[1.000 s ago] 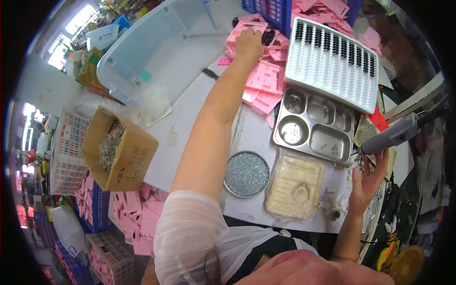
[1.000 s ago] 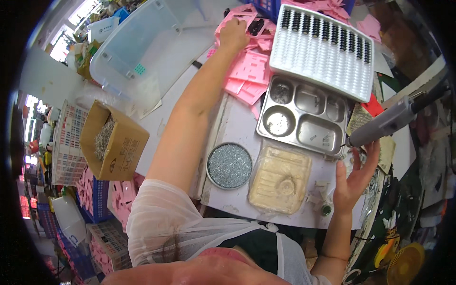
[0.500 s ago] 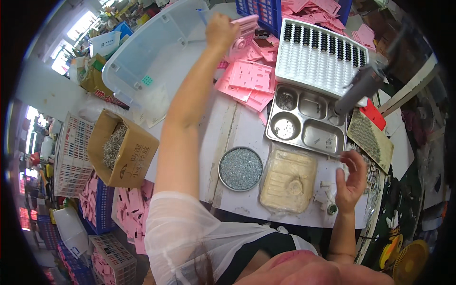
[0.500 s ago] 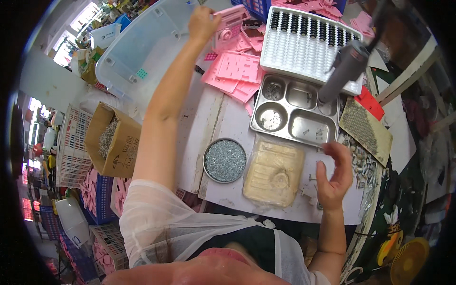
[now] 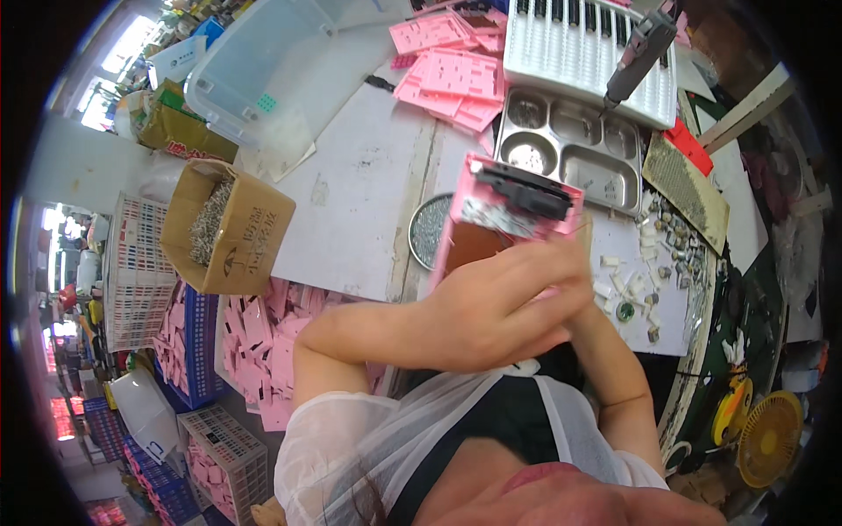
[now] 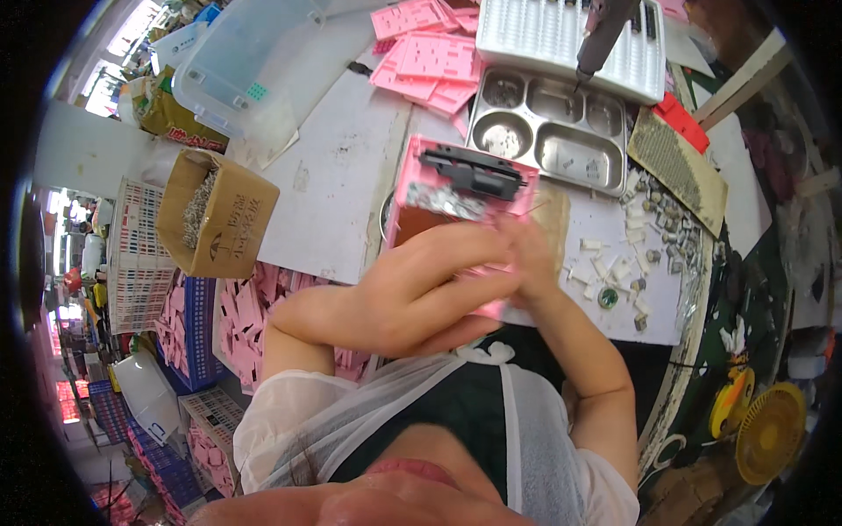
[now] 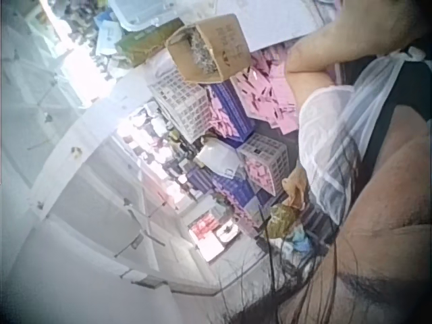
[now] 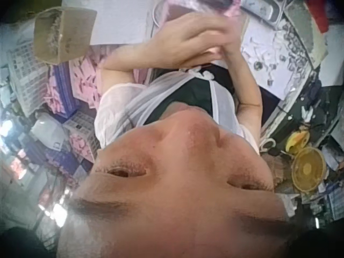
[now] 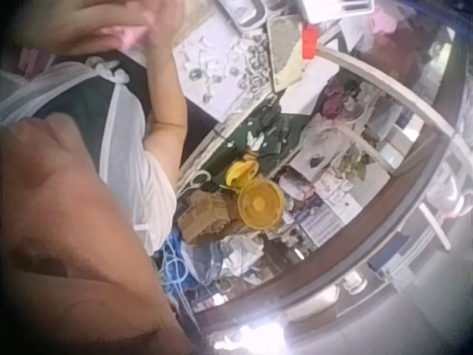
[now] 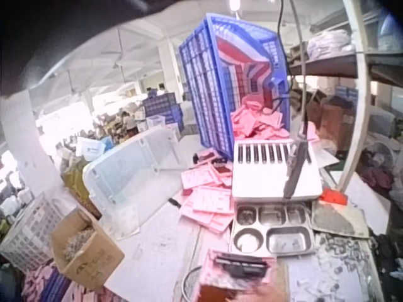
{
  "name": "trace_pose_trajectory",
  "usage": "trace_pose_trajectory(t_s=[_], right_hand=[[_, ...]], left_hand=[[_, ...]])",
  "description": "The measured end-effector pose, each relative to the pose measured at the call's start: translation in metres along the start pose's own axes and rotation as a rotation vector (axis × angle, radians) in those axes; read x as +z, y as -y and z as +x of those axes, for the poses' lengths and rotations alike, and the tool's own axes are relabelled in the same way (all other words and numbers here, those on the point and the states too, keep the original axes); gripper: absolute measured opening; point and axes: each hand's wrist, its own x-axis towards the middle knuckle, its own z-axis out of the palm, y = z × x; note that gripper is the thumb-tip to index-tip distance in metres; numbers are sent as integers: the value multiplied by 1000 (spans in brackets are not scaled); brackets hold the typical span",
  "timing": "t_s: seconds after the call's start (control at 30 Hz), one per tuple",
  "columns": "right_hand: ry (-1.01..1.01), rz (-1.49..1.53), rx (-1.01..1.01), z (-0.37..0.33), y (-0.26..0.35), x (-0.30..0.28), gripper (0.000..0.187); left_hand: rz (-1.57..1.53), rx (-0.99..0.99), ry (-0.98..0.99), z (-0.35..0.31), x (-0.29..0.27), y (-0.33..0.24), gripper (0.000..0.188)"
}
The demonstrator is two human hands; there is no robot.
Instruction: The recorder is assembling components into a pink toy shell, including soldering wires and using an electric screwdriver.
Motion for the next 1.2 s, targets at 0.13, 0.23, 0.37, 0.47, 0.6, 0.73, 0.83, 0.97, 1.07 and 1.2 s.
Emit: trace_pose_trajectory(t_s=[0.13, 0.23, 0.37, 0.47, 0.6, 0.73, 0.83, 0.97, 1.07, 1.2], right_hand=[[-286, 27, 348, -32, 54, -31, 50], [-283, -691, 266, -22, 44, -68, 45], [-186, -1474, 171, -11, 54, -71, 44], [-123, -1516, 224, 1, 51, -77, 46], [-27, -1504, 320, 21, 51, -81, 47], [-41, -1449, 284, 16, 52, -85, 46], [-105, -1351, 325, -8, 74, -78, 34], [-56, -1252, 34, -55, 72, -57, 23], [166, -1426, -161, -51, 57, -62, 22], [309, -1473, -239, -40, 56, -67, 20]], left_hand=[[-75, -202, 109, -61, 25, 14, 39], [42, -229, 232, -100, 74, 36, 33], [75, -286, 227, -129, 93, 61, 25], [142, -270, 231, -122, 83, 71, 18], [122, -256, 316, -118, 74, 85, 17], [144, -313, 370, -111, 74, 77, 21], [116, -381, 315, -95, 84, 65, 24], [132, -407, 285, -89, 113, 59, 25], [133, -397, 301, -85, 121, 59, 25], [92, -390, 272, -90, 123, 63, 24]])
